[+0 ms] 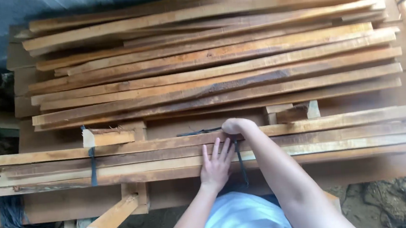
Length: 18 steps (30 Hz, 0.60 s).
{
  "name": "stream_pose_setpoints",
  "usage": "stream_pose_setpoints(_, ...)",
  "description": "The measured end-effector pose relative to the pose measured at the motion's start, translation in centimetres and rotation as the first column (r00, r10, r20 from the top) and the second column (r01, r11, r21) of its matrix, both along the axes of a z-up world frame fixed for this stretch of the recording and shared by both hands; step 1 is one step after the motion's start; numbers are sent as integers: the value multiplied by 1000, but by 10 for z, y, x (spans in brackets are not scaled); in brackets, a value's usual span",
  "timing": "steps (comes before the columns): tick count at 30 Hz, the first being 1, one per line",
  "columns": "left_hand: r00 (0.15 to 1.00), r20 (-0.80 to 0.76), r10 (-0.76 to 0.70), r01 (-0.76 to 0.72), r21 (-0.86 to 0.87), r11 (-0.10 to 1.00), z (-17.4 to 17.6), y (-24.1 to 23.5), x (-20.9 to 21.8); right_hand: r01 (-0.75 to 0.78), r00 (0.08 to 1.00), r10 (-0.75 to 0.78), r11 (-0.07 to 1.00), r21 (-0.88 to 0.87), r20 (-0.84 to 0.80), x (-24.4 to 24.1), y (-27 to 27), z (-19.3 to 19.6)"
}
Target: The person ties a bundle of wooden planks together using a black strap. They wrap the strap around the wood, pull it tight, and secure it with a knot. The person then lifts the tied bundle and places it on top of a larger stack of similar planks.
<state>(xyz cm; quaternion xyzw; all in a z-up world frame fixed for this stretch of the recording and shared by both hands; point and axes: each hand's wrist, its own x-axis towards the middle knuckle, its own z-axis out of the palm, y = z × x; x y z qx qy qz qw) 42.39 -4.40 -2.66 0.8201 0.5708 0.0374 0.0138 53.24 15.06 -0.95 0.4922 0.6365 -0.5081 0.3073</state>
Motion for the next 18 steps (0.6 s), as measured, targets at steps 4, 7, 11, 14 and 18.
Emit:
stream_pose_setpoints(4, 999, 23, 42, -42, -23, 999, -6, 19, 3, -92, 995, 94, 991, 98, -19, 9, 15, -52)
stream_pose_setpoints(7, 999, -10, 44, -45, -149, 988, -15, 10, -7, 39, 999, -38, 972, 233, -6, 5, 2, -98)
stream_pose_setpoints(11, 998, -25, 50, -54, -236, 970, 2, 17, 1, 251, 968, -212, 780, 574, -135, 11, -12, -28)
stream_pose_setpoints(14, 998, -14, 65, -66, -322, 944, 26, 20, 1, 659, 752, -471, 569, 492, -462, 16, -36, 2)
stream_pose_setpoints(18, 981, 138, 135, -47, -509, 859, 69, 32, -9, 911, 410, -536, 277, 305, -738, 19, -72, 55)
